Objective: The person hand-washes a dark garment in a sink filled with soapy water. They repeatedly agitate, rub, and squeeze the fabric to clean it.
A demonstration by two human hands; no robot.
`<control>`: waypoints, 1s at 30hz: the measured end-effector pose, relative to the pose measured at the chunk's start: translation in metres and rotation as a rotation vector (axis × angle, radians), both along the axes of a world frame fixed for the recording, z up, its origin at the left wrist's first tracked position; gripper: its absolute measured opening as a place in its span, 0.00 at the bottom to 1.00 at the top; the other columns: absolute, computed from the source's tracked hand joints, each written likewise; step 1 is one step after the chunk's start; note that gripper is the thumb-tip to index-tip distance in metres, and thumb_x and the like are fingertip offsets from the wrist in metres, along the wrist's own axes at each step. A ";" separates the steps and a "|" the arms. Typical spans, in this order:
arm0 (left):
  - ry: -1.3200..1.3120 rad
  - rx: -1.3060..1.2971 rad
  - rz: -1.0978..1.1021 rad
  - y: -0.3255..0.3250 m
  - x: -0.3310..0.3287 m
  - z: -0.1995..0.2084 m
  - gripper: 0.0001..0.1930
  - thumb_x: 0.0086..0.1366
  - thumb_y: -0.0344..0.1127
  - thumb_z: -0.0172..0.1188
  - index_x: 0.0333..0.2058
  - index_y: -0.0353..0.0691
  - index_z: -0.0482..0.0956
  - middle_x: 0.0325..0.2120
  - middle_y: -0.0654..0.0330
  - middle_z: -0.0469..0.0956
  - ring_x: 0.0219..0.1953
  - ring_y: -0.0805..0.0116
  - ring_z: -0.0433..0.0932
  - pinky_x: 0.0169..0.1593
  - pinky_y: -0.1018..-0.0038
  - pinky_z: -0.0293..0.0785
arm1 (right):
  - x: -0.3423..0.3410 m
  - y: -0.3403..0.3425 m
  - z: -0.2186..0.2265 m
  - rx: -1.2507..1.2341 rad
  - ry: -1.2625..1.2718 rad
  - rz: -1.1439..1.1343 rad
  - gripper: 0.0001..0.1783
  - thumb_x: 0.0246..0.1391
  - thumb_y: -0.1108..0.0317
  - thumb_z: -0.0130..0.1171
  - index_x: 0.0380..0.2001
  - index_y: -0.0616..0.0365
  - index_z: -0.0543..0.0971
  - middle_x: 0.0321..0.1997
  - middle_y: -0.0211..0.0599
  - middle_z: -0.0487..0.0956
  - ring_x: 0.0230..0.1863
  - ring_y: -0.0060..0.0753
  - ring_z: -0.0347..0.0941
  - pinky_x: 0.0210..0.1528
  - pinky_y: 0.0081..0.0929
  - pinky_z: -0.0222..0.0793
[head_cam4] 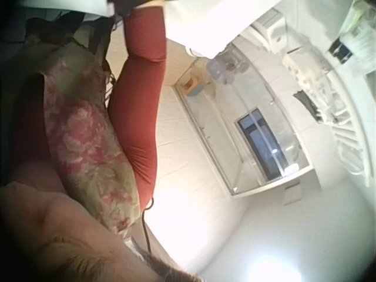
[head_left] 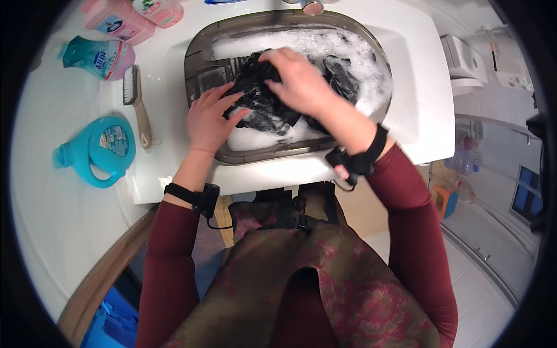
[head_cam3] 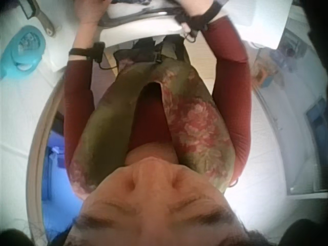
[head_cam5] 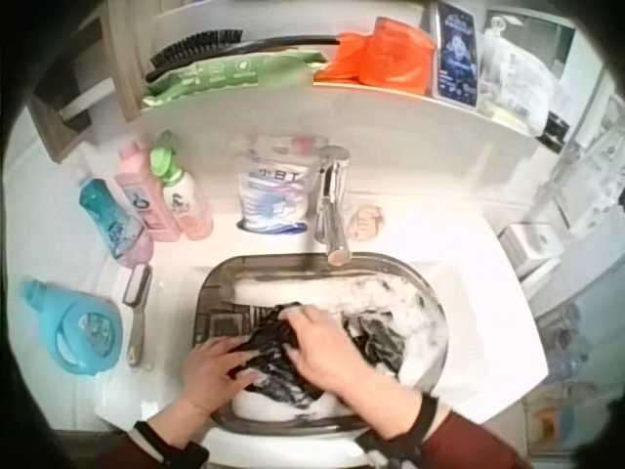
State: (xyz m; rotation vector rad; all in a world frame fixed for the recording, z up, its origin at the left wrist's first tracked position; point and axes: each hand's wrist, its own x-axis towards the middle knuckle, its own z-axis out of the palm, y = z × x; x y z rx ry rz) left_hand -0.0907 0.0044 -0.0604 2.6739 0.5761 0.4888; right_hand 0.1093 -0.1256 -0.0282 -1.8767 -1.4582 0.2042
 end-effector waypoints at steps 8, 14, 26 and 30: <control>0.077 -0.002 0.011 -0.006 0.002 0.008 0.21 0.54 0.53 0.69 0.45 0.53 0.85 0.55 0.66 0.77 0.55 0.56 0.74 0.55 0.60 0.70 | -0.017 0.012 -0.017 -0.360 0.054 -0.169 0.30 0.44 0.69 0.67 0.53 0.54 0.72 0.53 0.53 0.72 0.54 0.59 0.69 0.60 0.46 0.67; 0.061 -0.007 0.024 -0.008 0.002 0.012 0.20 0.53 0.49 0.70 0.43 0.49 0.85 0.53 0.64 0.78 0.54 0.56 0.75 0.55 0.61 0.72 | -0.005 0.009 -0.034 -0.097 0.119 0.255 0.28 0.42 0.73 0.65 0.50 0.56 0.72 0.51 0.52 0.72 0.53 0.59 0.71 0.57 0.46 0.69; -0.369 -0.504 0.190 0.007 0.009 0.050 0.13 0.53 0.23 0.68 0.39 0.39 0.83 0.33 0.57 0.82 0.36 0.65 0.81 0.44 0.73 0.76 | 0.041 -0.045 -0.013 -0.390 0.021 -0.439 0.27 0.48 0.69 0.66 0.54 0.50 0.74 0.53 0.45 0.74 0.56 0.53 0.71 0.58 0.52 0.66; -0.509 -0.574 0.037 0.019 0.031 0.119 0.13 0.54 0.21 0.67 0.40 0.34 0.82 0.35 0.61 0.83 0.38 0.73 0.79 0.45 0.76 0.75 | 0.019 -0.046 0.024 -0.408 -0.161 -0.333 0.49 0.38 0.69 0.66 0.68 0.44 0.61 0.69 0.50 0.62 0.69 0.58 0.58 0.65 0.60 0.55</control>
